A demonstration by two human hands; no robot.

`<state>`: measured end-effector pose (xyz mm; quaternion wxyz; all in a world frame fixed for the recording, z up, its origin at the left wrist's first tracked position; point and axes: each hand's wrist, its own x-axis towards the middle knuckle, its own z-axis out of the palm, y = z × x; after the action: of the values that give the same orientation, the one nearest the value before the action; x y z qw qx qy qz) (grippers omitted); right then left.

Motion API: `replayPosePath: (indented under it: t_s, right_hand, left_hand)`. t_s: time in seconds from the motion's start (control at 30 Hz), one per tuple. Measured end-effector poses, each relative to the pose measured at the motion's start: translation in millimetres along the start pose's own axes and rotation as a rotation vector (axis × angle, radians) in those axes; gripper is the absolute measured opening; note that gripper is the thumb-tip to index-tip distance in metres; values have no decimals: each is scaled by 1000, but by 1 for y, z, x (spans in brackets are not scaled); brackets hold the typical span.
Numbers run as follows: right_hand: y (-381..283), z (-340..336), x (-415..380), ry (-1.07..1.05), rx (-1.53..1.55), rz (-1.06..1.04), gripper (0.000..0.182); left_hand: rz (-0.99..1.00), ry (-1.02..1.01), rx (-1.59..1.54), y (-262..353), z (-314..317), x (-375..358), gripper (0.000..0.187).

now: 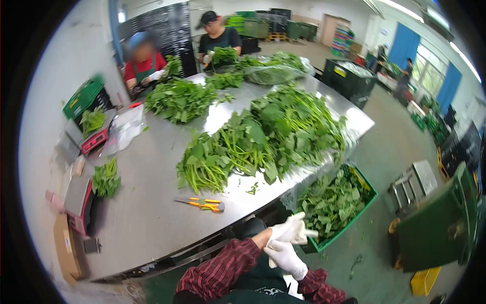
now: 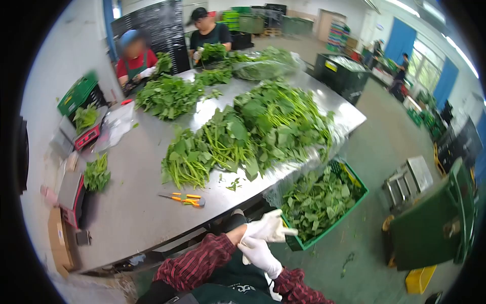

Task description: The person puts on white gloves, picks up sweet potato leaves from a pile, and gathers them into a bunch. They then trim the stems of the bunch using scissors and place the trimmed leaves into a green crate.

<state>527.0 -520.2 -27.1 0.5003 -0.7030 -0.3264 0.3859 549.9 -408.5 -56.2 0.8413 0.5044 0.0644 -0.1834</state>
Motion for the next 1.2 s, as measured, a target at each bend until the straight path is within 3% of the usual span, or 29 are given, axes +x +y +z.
replayPosePath:
  t_s: [0.03,0.07,0.1,0.17,0.2,0.23,0.3,0.37,0.43,0.5,0.53,0.57,0.6,0.63,0.67,0.7,0.73,0.77,0.8,0.83,0.87,1.0,1.1,1.17,1.2]
  right_hand:
    - [7,0,0,30,17,1,20]
    - [4,-2,0,11,-2,13,19]
    - [0,-4,-1,-4,-19,23,18]
    - [-4,1,-6,-70,33,-79,16]
    - [-6,15,-7,-45,-27,-301,15]
    - [-2,15,-7,-85,-34,-151,15]
    - [-3,16,-10,-78,-14,-131,12]
    - [-6,18,-9,-107,-28,-78,13]
    - [-8,19,-7,-130,-35,-26,14]
    - [-8,16,-7,-95,35,94,18]
    - [9,7,-6,-122,70,186,21]
    - [31,-2,-6,-23,45,242,22]
    - [95,-15,1,78,-156,74,25]
    - [153,-36,-3,155,-419,-68,21]
    - [193,-63,-15,24,-1179,-62,42]
    - [242,-86,-29,-30,-1217,199,43]
    - [271,-108,-45,-46,-1179,397,44]
    - [293,-128,-59,286,-537,836,42]
    - [293,-135,-80,538,-509,773,44]
    - [312,-152,-95,438,-595,591,55]
    - [274,-160,-91,501,-342,767,61]
    - [292,-182,-63,656,133,791,67]
    - [305,-179,-26,667,235,801,63]
    - [316,-176,-5,629,46,865,61]
    - [322,-169,2,689,-19,762,60]
  left_hand:
    - [83,-42,598,26,17,-25,67]
    - [8,-353,-128,20,6,-21,77]
    - [9,-524,-277,0,-7,4,74]
    - [88,-2,-275,2,9,-4,73]
    - [111,51,-245,8,13,-18,73]
    - [117,60,-252,6,13,-21,73]
    - [197,164,-329,6,9,-23,68]
    - [383,89,-651,-7,-12,-18,62]
    - [396,-114,-591,-13,-25,-23,50]
    - [168,38,-247,-4,-22,-50,38]
    - [175,130,103,-12,-31,-57,35]
    - [310,318,904,-20,-37,-69,34]
    - [120,390,1427,-3,-31,-90,31]
    - [118,439,1765,-6,-35,-103,28]
    - [112,508,1817,-23,-49,-108,27]
    - [152,531,1663,-33,-56,-116,28]
    - [193,517,1497,-44,-63,-119,29]
    - [101,479,1453,-47,-61,-121,30]
    - [60,455,1503,-58,-60,-117,30]
    - [24,438,1556,-70,-57,-111,30]
    - [55,365,1531,-82,-54,-104,30]
    - [41,294,1593,-87,-33,-77,28]
    - [55,354,1616,-84,-42,-73,29]
    - [21,381,1596,-83,-44,-75,30]
    - [12,385,1602,-82,-43,-76,30]
